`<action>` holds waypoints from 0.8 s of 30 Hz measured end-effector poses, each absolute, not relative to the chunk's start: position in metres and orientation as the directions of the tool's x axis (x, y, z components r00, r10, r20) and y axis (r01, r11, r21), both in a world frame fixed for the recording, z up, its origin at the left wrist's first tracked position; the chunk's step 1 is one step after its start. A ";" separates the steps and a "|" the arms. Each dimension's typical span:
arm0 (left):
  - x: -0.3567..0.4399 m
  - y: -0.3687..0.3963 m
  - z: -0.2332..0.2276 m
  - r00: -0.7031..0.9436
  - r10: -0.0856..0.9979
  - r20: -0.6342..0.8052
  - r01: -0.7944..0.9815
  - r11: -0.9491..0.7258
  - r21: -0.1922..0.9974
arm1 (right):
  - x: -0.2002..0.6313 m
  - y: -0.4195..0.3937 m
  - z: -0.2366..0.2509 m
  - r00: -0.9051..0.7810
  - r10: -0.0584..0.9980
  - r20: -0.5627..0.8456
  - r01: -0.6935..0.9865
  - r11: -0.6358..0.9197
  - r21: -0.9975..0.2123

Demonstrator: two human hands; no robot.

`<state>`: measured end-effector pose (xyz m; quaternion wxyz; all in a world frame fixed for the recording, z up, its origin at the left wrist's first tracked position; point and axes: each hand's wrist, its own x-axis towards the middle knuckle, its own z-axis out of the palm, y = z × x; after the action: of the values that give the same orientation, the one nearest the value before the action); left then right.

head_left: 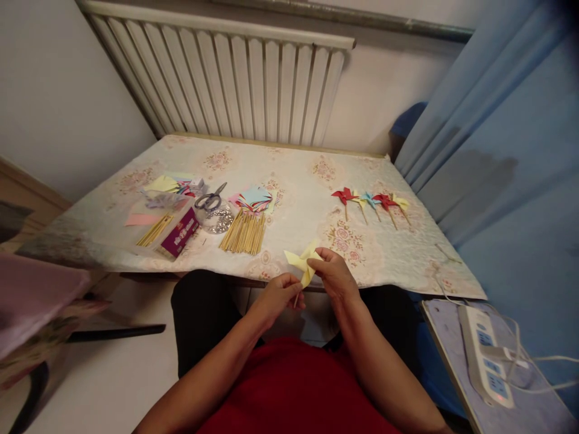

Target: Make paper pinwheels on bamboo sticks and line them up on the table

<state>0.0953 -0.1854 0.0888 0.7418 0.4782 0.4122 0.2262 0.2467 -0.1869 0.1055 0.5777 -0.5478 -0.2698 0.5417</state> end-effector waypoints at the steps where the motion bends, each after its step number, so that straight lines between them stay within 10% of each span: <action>1: 0.095 -0.185 0.088 0.556 0.732 -0.395 0.055 0.442 0.896 | 0.247 -0.187 0.105 0.267 0.922 -0.280 -0.331 -0.185 -0.925; 17: 0.092 -0.185 0.094 0.578 0.730 -0.364 0.016 0.436 0.900 | 0.251 -0.189 0.108 0.207 0.952 -0.225 -0.342 -0.145 -0.928; 24: 0.089 -0.181 0.093 0.559 0.745 -0.364 -0.012 0.446 0.895 | 0.269 -0.191 0.107 0.439 0.862 -0.253 -0.352 -0.094 -0.931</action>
<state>0.0893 -0.1806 0.0926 0.7522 0.4622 0.3964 0.2517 0.2694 -0.1909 0.1069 0.6340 -0.5635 -0.2261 0.4789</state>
